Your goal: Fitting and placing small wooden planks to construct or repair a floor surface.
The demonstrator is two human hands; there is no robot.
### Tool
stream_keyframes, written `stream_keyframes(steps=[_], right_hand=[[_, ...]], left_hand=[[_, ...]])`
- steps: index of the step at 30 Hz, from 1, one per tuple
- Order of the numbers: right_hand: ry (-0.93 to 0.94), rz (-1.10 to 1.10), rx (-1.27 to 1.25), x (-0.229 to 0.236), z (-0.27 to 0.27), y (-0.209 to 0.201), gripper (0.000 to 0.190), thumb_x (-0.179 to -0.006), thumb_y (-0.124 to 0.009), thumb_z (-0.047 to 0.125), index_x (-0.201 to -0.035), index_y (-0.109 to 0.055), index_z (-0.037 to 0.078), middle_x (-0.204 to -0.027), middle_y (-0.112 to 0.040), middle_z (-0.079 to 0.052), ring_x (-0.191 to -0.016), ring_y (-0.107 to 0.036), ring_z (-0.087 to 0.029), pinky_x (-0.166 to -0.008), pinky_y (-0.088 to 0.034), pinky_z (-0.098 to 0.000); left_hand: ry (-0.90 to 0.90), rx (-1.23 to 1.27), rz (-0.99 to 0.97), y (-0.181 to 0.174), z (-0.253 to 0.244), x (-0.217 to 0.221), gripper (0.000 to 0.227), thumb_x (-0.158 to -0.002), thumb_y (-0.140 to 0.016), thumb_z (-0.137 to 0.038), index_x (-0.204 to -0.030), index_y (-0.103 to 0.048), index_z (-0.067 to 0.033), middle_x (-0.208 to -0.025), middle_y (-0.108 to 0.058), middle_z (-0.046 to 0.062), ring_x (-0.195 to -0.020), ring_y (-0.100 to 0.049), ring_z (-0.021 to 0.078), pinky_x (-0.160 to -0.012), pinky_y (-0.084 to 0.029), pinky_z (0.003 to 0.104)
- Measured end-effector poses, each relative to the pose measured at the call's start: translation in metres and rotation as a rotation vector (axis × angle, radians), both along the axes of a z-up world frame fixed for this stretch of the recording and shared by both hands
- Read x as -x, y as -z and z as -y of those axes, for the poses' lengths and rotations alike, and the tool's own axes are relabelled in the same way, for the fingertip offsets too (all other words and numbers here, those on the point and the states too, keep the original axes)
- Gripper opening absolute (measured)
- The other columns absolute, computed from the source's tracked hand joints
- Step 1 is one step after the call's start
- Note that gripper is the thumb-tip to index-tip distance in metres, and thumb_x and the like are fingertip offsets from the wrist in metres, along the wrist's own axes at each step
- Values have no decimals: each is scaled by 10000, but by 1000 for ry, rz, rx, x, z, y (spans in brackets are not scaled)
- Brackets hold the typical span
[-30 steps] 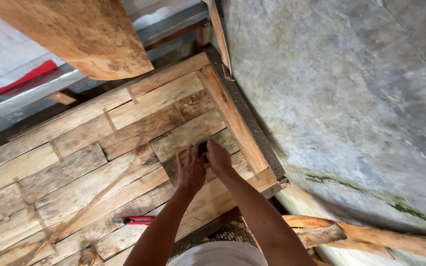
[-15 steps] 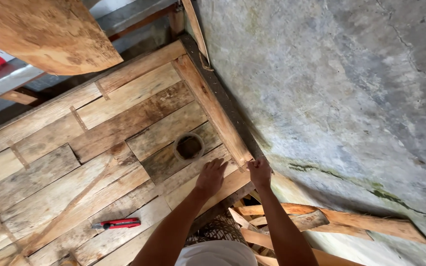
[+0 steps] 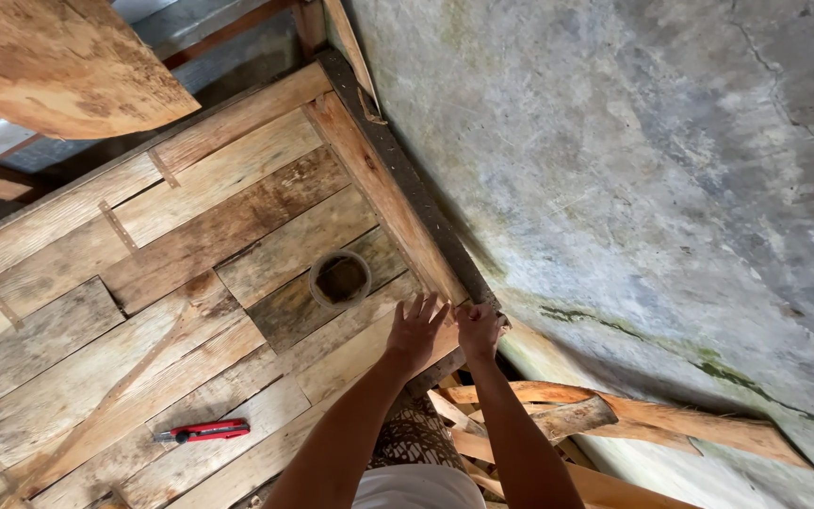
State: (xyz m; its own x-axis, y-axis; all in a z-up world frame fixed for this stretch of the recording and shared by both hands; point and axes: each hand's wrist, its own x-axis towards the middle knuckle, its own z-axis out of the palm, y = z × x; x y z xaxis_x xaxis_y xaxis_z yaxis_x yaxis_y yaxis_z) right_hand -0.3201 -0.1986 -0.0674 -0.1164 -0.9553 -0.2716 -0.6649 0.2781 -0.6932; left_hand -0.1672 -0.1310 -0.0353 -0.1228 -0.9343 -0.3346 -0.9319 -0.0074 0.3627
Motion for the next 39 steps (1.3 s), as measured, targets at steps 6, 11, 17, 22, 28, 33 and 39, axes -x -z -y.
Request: stream_keyframes(steps=[6,11,17,22,28,33,39], right_hand=[[8,69,20,1,-5,4,324,-824,-785,210,-730,-518,52,-625,-534,-53,-600,-521,-165,-568,-465,-363],[10,138,-10,2,-4,-5,302,-850,-789,168,-761,-534,33,-654,-585,-67,-609,-564,-154,-574,-488,-336],[12,348,-104,6,-5,-15,245,-909,-763,135,-868,-555,12,-755,-702,-93,-678,-696,-139,-617,-574,-292],[-39,352,-65,7,-7,-24,187,-918,-748,104,-936,-595,-2,-794,-725,-97,-703,-709,-160,-634,-581,-305],[-509,-135,258,5,-18,-74,303,-903,-654,35,-1206,-643,25,-1162,-661,-146,-1055,-663,-306,-856,-571,-428],[-846,-546,188,6,-28,-78,682,-820,-642,29,-1480,-469,55,-1490,-428,-144,-1354,-426,-366,-1018,-467,-543],[-749,-330,176,18,-25,-67,767,-836,-628,-11,-1553,-360,42,-1515,-412,-156,-1383,-427,-383,-1066,-432,-538]], left_hand=[[55,-108,126,-6,4,5,813,-968,-525,-143,-1667,-126,-253,-1725,-89,129,-1573,-133,345,-1203,-172,639],[59,-125,133,-6,5,7,807,-958,-535,-153,-1660,-148,-253,-1725,-88,127,-1572,-122,343,-1196,-166,644],[45,-112,125,-14,5,6,765,-962,-547,-188,-1648,-216,-263,-1715,-141,135,-1570,-150,342,-1198,-180,645],[45,-94,130,-9,5,6,754,-974,-541,-206,-1645,-203,-265,-1705,-153,133,-1557,-158,345,-1188,-186,648],[62,-136,141,-16,6,5,787,-977,-539,-201,-1659,-151,-259,-1718,-106,127,-1569,-123,340,-1198,-168,638],[-4,-84,75,-5,5,9,748,-987,-540,-213,-1648,-191,-256,-1723,-101,123,-1580,-119,340,-1213,-149,640],[-103,-154,-45,-39,11,5,717,-969,-598,-205,-1604,-267,-260,-1711,-130,111,-1578,-120,334,-1199,-147,656]])
